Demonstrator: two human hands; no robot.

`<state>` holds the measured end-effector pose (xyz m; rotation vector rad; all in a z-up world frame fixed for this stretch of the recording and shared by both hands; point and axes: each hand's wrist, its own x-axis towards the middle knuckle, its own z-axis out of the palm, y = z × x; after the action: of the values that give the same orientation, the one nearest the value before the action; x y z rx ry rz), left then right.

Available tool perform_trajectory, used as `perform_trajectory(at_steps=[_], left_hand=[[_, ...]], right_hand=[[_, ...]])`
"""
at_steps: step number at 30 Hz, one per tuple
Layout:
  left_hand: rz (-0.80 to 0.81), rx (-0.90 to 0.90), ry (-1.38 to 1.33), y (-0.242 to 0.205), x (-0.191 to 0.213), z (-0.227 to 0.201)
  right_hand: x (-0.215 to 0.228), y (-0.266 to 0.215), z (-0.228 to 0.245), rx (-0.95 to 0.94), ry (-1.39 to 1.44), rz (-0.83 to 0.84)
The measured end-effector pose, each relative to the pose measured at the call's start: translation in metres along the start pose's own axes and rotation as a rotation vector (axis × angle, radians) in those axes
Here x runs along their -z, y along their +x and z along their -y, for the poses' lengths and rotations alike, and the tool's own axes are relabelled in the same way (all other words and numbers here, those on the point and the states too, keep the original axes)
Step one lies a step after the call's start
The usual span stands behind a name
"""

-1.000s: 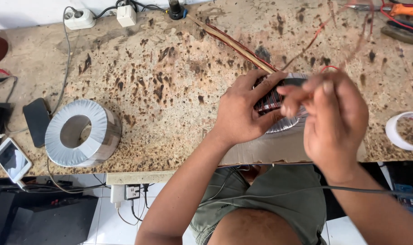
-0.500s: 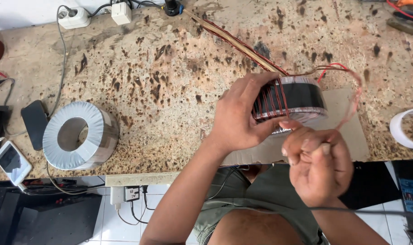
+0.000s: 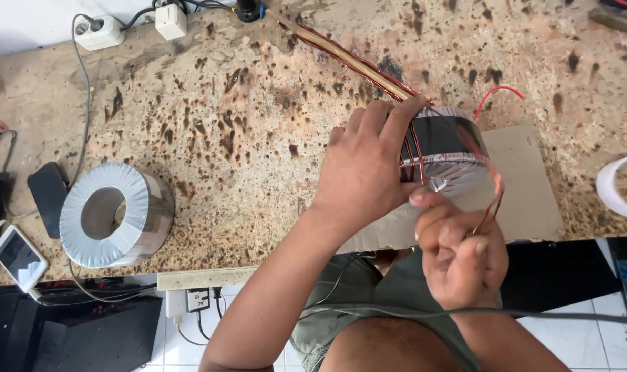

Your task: The person winds copper wire around a toroidal core using a wooden stick to guide the wire. The person repeatedly loops the wire around the core and adjusts the winding with both hands.

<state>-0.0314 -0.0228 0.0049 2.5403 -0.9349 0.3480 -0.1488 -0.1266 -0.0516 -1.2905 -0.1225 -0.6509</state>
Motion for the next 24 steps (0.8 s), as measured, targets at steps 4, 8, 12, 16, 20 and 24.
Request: perform_trajectory(at_steps=[4, 8, 12, 16, 20, 24], left_hand=[[-0.044, 0.019, 0.015, -0.004, 0.001, -0.001], [0.002, 0.028, -0.002, -0.001, 0.003, -0.003], [0.066, 0.024, 0.011, 0.002, 0.011, -0.002], [0.231, -0.025, -0.094, 0.006, 0.028, 0.004], [0.344, -0.043, -0.19, 0.006, 0.036, 0.008], [0.25, -0.059, -0.129, 0.007, 0.026, 0.007]], right_hand=[[0.016, -0.025, -0.021, 0.046, -0.027, 0.036], [0.016, -0.025, -0.037, 0.277, -0.134, 0.028], [0.027, -0.019, -0.07, 0.527, -0.255, 0.119], [0.031, 0.0, -0.086, 0.751, -0.478, 0.368], [0.036, -0.002, -0.098, 0.712, -0.566, 0.442], [0.031, 0.003, -0.096, 0.718, -0.622, 0.432]])
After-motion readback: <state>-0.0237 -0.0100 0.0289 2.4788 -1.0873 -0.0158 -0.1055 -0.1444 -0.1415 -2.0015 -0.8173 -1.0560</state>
